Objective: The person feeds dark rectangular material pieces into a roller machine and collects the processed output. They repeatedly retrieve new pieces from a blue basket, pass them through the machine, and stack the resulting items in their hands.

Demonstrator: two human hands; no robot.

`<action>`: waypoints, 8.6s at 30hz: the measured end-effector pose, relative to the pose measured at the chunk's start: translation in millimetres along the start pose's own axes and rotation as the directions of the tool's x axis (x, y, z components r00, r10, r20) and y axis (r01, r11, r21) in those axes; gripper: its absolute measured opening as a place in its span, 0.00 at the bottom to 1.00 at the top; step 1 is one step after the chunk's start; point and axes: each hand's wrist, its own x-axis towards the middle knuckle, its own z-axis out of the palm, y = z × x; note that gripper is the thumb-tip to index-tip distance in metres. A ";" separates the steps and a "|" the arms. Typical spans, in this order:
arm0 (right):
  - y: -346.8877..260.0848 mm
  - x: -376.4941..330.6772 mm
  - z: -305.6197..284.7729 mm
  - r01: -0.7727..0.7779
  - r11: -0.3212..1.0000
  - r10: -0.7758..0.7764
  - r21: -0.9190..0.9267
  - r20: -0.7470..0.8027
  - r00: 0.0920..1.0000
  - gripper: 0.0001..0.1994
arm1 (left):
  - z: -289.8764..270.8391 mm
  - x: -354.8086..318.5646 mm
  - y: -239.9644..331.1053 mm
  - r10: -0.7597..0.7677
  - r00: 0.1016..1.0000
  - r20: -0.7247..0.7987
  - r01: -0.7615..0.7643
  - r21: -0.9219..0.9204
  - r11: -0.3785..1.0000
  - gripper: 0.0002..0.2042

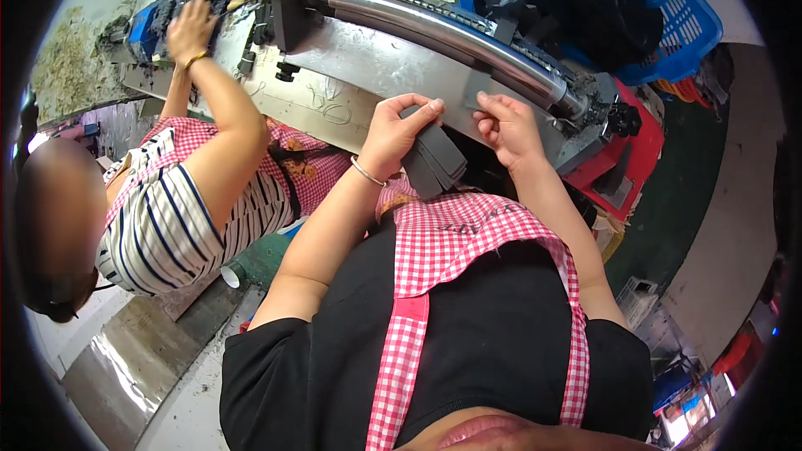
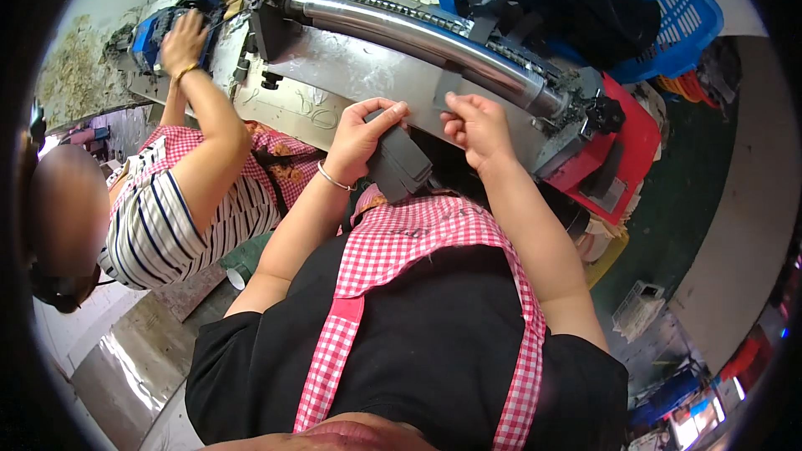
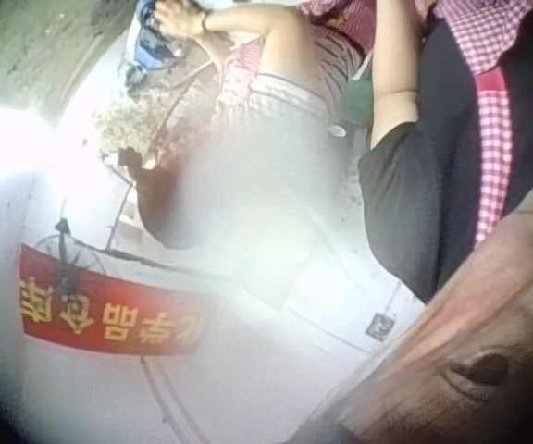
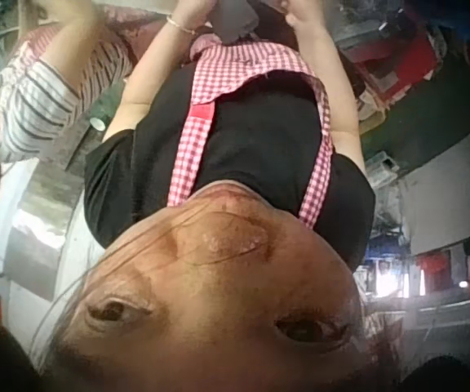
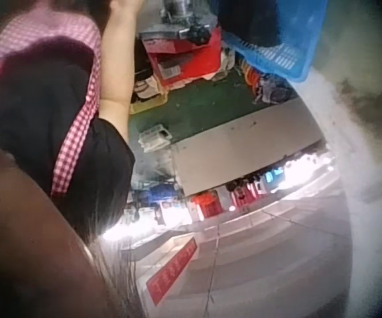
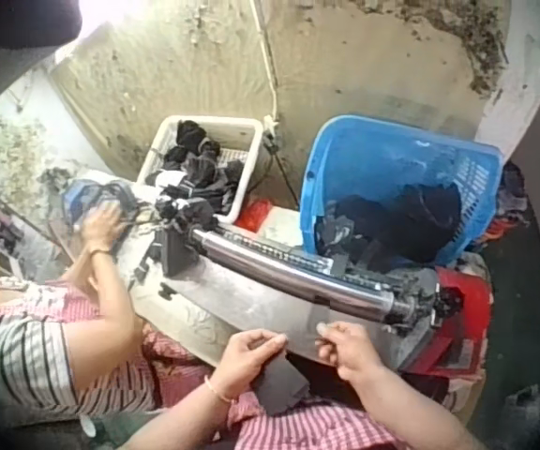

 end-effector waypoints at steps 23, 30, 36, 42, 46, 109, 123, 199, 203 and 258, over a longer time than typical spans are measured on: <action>-6.5 -46.3 31.9 0.670 0.120 -0.778 -0.733 0.350 0.522 0.06 | 10.0 4.6 -8.0 0.097 0.995 0.004 -0.096 -0.109 0.989 0.12; -4.7 -40.7 29.9 0.607 0.488 -0.658 -0.628 0.192 0.728 0.04 | 7.6 2.5 -4.4 0.016 0.991 0.132 0.014 -0.222 0.975 0.14; 3.8 -28.9 6.6 0.090 0.995 -0.077 -0.049 0.216 0.973 0.07 | 4.2 -4.6 1.8 -0.095 0.979 0.182 0.140 -0.255 0.957 0.11; 1.8 -7.9 4.2 0.081 0.991 -0.066 0.111 -0.131 0.989 0.09 | 3.7 -2.8 2.1 -0.111 0.989 0.099 0.126 -0.168 0.978 0.11; 15.3 -10.1 5.5 0.314 0.948 -0.319 -0.053 -0.177 0.931 0.17 | 10.1 5.7 0.2 -0.070 0.995 0.071 0.072 -0.025 0.997 0.10; 7.0 -4.4 13.3 0.212 0.964 -0.226 -0.162 -0.070 0.972 0.14 | 5.4 12.7 -14.6 -0.014 0.995 -0.099 0.001 -0.127 0.992 0.06; 15.4 -18.1 -1.1 0.273 0.924 -0.296 -0.268 -0.051 0.954 0.10 | 5.9 9.9 -11.3 0.002 0.998 -0.065 -0.013 -0.177 0.984 0.07; 18.2 -4.0 -1.8 0.137 0.985 -0.139 -0.101 -0.012 0.990 0.10 | 8.5 14.5 -11.6 -0.101 0.995 -0.001 0.101 -0.023 0.995 0.09; 5.7 -8.8 -0.2 0.102 0.990 -0.105 -0.093 -0.031 0.994 0.17 | 13.5 21.6 -15.8 0.009 0.998 -0.054 -0.005 0.083 0.997 0.10; 1.7 -22.5 12.9 0.259 0.848 -0.312 -0.462 -0.042 0.949 0.11 | 8.2 17.1 -10.1 -0.085 0.991 -0.100 0.070 -0.144 0.987 0.07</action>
